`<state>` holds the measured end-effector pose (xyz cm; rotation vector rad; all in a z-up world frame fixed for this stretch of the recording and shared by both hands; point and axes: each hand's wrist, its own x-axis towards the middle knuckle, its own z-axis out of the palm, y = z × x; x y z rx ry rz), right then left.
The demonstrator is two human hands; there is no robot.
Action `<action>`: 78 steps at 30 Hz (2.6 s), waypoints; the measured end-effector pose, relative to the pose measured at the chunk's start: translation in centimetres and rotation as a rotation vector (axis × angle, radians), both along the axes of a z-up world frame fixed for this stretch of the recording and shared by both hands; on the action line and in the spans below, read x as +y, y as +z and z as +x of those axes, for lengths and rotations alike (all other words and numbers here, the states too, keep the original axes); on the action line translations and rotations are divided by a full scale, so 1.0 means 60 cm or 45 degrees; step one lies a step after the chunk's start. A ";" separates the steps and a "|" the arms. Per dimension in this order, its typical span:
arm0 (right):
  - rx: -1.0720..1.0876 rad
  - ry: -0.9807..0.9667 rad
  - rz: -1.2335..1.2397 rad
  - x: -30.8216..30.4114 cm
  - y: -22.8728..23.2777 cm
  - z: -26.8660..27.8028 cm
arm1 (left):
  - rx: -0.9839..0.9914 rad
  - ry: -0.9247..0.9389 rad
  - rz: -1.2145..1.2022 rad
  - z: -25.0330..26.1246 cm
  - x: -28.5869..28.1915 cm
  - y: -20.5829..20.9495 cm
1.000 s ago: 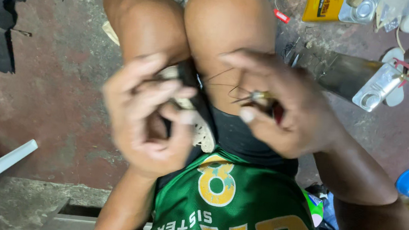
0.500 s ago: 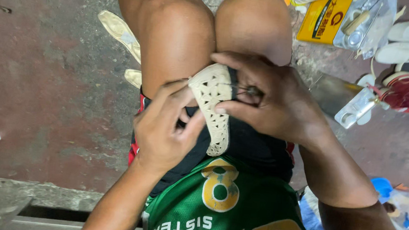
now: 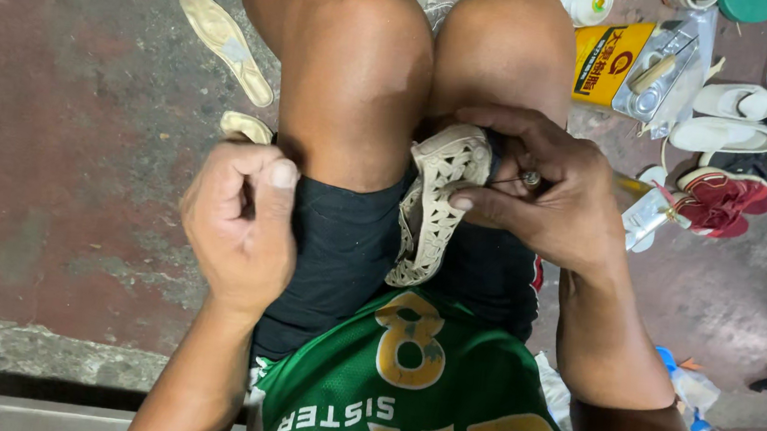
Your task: The person sews a shoe sole to the upper part by hand using a needle and thread, repeatedly pushing the needle through the material and pulling the thread tight.
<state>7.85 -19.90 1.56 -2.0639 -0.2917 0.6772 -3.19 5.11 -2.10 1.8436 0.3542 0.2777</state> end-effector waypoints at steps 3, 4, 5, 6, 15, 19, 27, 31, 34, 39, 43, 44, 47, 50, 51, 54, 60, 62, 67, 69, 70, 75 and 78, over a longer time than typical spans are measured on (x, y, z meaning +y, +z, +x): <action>0.035 -0.043 0.063 -0.007 0.000 -0.001 | -0.065 -0.278 0.137 0.015 -0.012 0.022; 0.070 -0.070 0.096 -0.009 0.001 -0.001 | 0.057 -0.455 0.123 0.019 -0.021 0.029; 0.105 -0.097 0.128 -0.011 0.002 -0.002 | -0.033 -0.481 0.271 0.026 -0.031 0.033; 0.090 -0.085 0.115 -0.011 0.002 -0.003 | -0.123 -0.505 0.426 0.031 -0.040 0.032; 0.001 -0.031 0.102 -0.017 -0.005 -0.006 | -0.099 -0.129 -1.047 0.001 0.000 -0.017; -0.054 0.010 0.078 -0.011 -0.006 -0.004 | -0.205 0.042 -1.699 0.018 0.002 -0.007; 0.007 -0.081 0.034 -0.024 -0.003 -0.006 | -0.170 -0.586 0.573 0.033 -0.052 0.035; 0.033 -0.080 0.118 -0.037 -0.003 -0.009 | -0.116 -0.592 0.290 0.021 -0.033 0.020; 0.021 -0.101 0.136 -0.040 -0.004 -0.012 | -0.080 -0.492 -0.379 0.012 -0.018 0.010; -0.181 0.038 -0.039 -0.012 0.000 -0.011 | 0.257 -0.196 -0.982 0.019 -0.016 0.018; -0.186 0.120 -0.002 0.026 -0.001 0.004 | 0.012 -0.354 0.372 0.031 -0.024 0.027; -0.177 0.133 0.021 0.034 -0.002 0.005 | -0.011 -0.350 0.440 0.029 -0.023 0.026; -0.186 0.236 -0.058 0.051 -0.005 0.013 | -0.012 -0.327 0.520 0.015 -0.003 0.011; -0.171 0.231 0.028 0.060 -0.007 0.018 | 0.085 -0.266 0.304 -0.008 0.041 -0.019; -0.147 0.219 0.051 0.062 -0.008 0.020 | 0.118 -0.235 0.200 -0.019 0.055 -0.032; -0.110 0.177 0.068 0.065 -0.007 0.021 | 0.247 -0.046 -0.148 -0.062 0.100 -0.071; -0.137 0.148 0.081 0.068 -0.006 0.016 | 0.327 0.130 -0.432 -0.124 0.155 -0.158; -0.124 0.129 0.070 0.071 -0.006 0.015 | 0.291 0.167 -0.566 -0.132 0.156 -0.182; -0.115 0.139 -0.008 0.065 -0.001 0.018 | 0.330 0.301 -1.468 -0.111 0.149 -0.224; -0.135 0.138 0.013 0.063 -0.002 0.018 | 0.450 0.572 -1.504 -0.101 0.172 -0.212; -0.112 0.123 -0.001 0.058 0.000 0.014 | 0.533 0.689 -1.523 -0.092 0.182 -0.202; -0.174 0.072 0.002 0.055 0.002 0.002 | 0.110 0.288 0.557 -0.055 0.127 -0.112; -0.152 0.063 0.045 0.051 0.004 -0.007 | -0.138 -0.102 0.686 -0.034 0.038 -0.053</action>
